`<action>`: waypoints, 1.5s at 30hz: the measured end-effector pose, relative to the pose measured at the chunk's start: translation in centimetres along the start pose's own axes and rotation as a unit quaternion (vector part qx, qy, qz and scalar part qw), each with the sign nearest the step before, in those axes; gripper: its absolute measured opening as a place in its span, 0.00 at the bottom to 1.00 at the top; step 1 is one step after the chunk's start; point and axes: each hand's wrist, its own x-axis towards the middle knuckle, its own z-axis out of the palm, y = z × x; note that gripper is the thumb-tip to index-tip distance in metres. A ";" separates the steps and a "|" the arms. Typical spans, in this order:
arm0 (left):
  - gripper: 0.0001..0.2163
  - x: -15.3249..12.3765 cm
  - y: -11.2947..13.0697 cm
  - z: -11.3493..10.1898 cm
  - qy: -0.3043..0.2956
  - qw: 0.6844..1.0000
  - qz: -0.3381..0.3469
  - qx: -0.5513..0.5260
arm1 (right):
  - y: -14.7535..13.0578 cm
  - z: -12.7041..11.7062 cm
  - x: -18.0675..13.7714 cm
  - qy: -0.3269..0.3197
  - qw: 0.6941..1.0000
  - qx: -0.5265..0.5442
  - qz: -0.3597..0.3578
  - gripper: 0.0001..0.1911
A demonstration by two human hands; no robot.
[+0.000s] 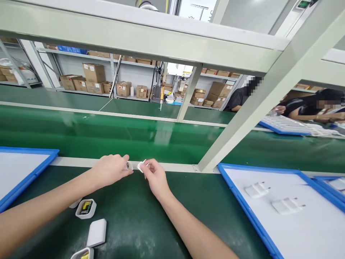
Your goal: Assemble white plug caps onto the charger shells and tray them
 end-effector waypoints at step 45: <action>0.11 -1.8 -2.8 2.7 -0.050 0.961 0.085 -0.257 | -3.7 0.7 -1.4 -0.214 0.909 -0.320 -0.162 0.10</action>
